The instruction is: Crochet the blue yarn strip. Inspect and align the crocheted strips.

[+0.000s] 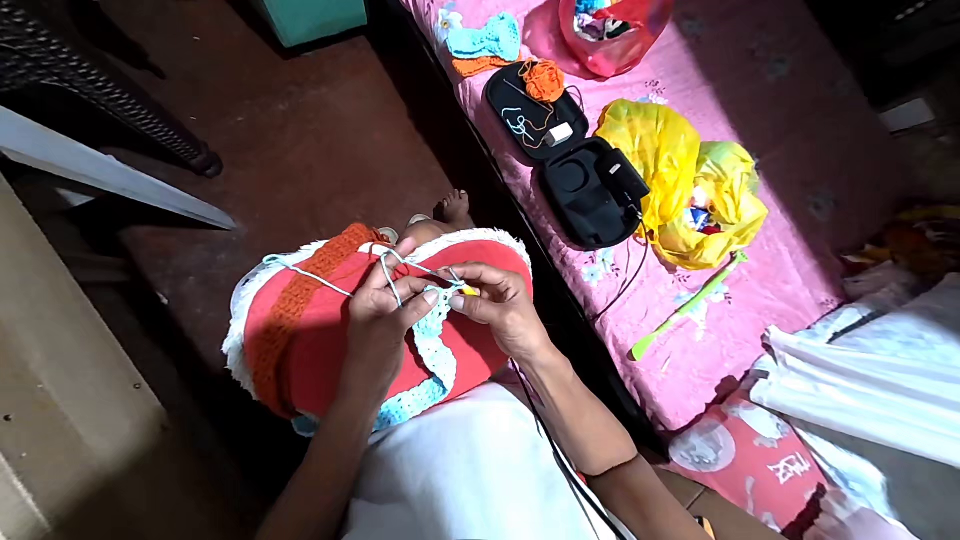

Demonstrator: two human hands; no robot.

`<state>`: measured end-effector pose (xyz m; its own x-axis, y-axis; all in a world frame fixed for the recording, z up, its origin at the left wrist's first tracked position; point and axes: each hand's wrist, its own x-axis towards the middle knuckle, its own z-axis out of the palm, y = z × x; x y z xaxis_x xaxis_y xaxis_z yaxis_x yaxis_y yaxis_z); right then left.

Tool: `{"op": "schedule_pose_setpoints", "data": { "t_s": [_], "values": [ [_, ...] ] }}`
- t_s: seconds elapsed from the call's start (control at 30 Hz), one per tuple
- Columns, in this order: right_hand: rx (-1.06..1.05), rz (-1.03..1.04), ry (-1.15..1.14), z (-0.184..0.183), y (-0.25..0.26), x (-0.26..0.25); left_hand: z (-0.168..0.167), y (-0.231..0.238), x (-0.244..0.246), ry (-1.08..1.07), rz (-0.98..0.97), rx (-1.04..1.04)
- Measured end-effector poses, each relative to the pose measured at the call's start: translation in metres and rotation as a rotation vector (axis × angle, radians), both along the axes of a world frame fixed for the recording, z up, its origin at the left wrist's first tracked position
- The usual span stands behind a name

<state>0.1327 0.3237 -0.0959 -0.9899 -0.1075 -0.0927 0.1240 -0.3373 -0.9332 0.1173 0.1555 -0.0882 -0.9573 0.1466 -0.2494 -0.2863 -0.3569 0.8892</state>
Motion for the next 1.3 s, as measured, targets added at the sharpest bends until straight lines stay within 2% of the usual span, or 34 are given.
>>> {"op": "schedule_pose_setpoints", "data": {
  "t_s": [0.17,0.27,0.47,0.63,0.83,0.9,1.0,1.1,1.2,1.27,1.3],
  "values": [
    [0.386,0.197,0.218,0.000,0.026,-0.003,0.001,-0.005,-0.003,0.016,-0.020,-0.051],
    [0.659,0.167,0.394,0.001,0.035,-0.003,0.002,-0.005,-0.004,0.007,-0.024,-0.092],
    [0.982,0.061,0.749,0.006,0.038,-0.004,0.006,-0.006,-0.004,0.059,-0.006,-0.137],
    [1.204,0.023,0.843,0.014,0.033,0.001,0.006,-0.005,-0.003,0.143,0.004,-0.208],
    [1.370,-0.055,0.839,0.014,0.021,0.011,0.007,0.002,0.001,0.238,0.030,-0.337],
    [1.361,-0.100,0.770,0.012,0.014,0.015,0.005,0.006,0.004,0.280,0.048,-0.373],
    [1.227,-0.106,0.601,0.011,0.005,0.021,-0.002,0.014,0.007,0.316,0.104,-0.415],
    [0.959,-0.055,0.345,0.015,-0.001,0.020,-0.014,0.021,0.015,0.394,0.165,-0.503],
    [0.527,-0.042,0.099,0.020,-0.005,0.014,-0.014,0.026,0.023,0.443,0.166,-0.461],
    [0.366,-0.078,0.094,0.020,-0.007,0.012,-0.006,0.021,0.019,0.388,0.147,-0.396],
    [0.415,-0.087,0.165,0.016,-0.006,0.012,-0.002,0.016,0.016,0.345,0.119,-0.370]
  ]
}}
